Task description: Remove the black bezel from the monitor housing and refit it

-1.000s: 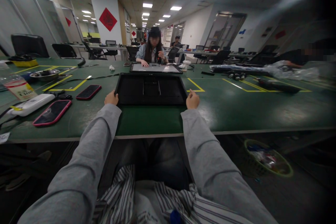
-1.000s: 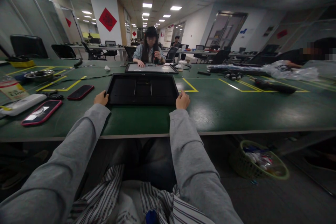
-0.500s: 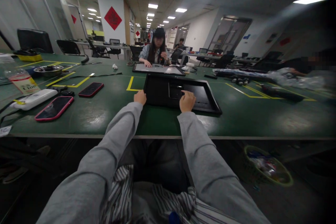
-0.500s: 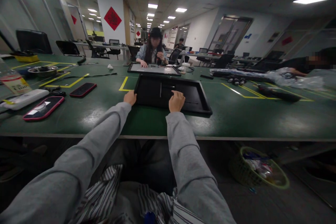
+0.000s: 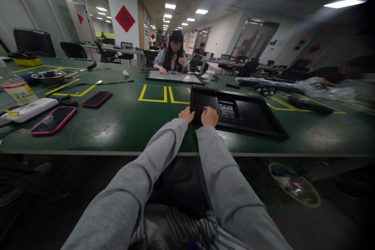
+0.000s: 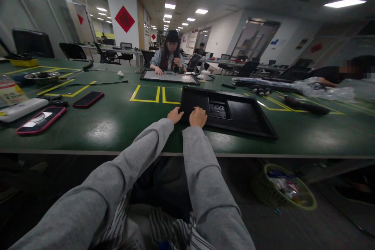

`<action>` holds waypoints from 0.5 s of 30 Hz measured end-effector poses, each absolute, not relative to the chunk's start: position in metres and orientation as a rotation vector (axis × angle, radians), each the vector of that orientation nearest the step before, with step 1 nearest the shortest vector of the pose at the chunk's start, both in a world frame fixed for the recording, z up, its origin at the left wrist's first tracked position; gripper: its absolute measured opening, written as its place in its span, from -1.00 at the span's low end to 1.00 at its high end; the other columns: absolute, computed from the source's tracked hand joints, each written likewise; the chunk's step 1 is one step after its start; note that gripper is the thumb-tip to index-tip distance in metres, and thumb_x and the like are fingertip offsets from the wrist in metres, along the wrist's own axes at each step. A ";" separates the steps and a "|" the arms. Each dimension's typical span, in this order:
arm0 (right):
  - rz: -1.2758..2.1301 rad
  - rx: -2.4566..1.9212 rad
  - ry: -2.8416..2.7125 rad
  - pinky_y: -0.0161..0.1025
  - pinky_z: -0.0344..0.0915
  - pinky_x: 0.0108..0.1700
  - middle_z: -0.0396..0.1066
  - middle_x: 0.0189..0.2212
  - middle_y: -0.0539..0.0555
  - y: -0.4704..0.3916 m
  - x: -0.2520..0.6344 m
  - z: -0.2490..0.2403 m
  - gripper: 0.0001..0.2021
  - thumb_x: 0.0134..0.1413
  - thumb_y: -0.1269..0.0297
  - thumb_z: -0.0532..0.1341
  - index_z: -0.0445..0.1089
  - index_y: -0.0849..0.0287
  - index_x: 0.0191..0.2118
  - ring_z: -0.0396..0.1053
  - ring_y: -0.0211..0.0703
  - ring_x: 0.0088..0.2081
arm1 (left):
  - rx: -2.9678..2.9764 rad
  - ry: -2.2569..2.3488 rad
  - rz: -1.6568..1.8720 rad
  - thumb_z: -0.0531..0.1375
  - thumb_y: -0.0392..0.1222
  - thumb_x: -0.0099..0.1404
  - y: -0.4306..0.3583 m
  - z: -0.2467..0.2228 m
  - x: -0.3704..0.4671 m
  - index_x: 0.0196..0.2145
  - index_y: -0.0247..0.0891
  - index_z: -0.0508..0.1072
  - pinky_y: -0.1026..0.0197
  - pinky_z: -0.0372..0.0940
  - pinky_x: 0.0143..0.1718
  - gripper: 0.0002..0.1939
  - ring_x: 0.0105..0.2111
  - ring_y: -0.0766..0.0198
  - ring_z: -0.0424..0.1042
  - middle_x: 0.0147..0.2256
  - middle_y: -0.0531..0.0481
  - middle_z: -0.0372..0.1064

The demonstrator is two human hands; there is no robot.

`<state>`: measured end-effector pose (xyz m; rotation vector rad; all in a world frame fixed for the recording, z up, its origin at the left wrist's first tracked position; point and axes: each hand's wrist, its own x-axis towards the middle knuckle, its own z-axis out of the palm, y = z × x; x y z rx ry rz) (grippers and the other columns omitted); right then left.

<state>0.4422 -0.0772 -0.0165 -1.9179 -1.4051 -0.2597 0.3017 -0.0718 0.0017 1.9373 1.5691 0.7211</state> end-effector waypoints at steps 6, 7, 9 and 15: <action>-0.269 -1.765 -1.550 -0.03 0.23 -0.01 0.49 -0.07 0.28 -0.072 0.443 -0.016 -0.63 0.25 0.34 -0.02 0.47 0.22 0.00 0.30 0.12 0.00 | 1.749 1.574 0.840 0.14 -0.11 0.41 -0.063 0.000 0.301 0.27 -0.15 0.28 0.02 0.17 0.21 -0.50 0.23 0.07 0.32 0.22 -0.18 0.37; -0.273 -1.720 -1.593 -0.03 0.24 0.00 0.49 -0.07 0.28 -0.071 0.441 -0.015 -0.63 0.26 0.34 -0.03 0.46 0.22 0.01 0.30 0.12 0.01 | 1.720 1.590 0.838 0.15 -0.12 0.40 -0.062 0.002 0.298 0.27 -0.14 0.28 0.00 0.17 0.21 -0.50 0.23 0.06 0.32 0.22 -0.18 0.37; -0.290 -1.626 -1.675 -0.03 0.24 0.02 0.48 -0.05 0.28 -0.072 0.434 -0.012 -0.62 0.27 0.34 -0.04 0.44 0.23 0.03 0.29 0.12 0.04 | 1.671 1.625 0.831 0.17 -0.12 0.38 -0.059 0.007 0.285 0.26 -0.13 0.29 -0.06 0.15 0.23 -0.49 0.24 0.03 0.31 0.21 -0.17 0.37; -0.439 -1.436 -1.883 0.00 0.18 0.12 0.46 0.00 0.28 -0.078 0.410 -0.004 -0.62 0.30 0.37 -0.05 0.44 0.27 0.04 0.28 0.09 0.09 | 1.537 1.716 1.005 0.28 -0.21 0.28 -0.041 0.015 0.185 0.16 -0.17 0.41 -0.21 0.09 0.25 -0.52 0.20 -0.05 0.35 0.12 -0.23 0.45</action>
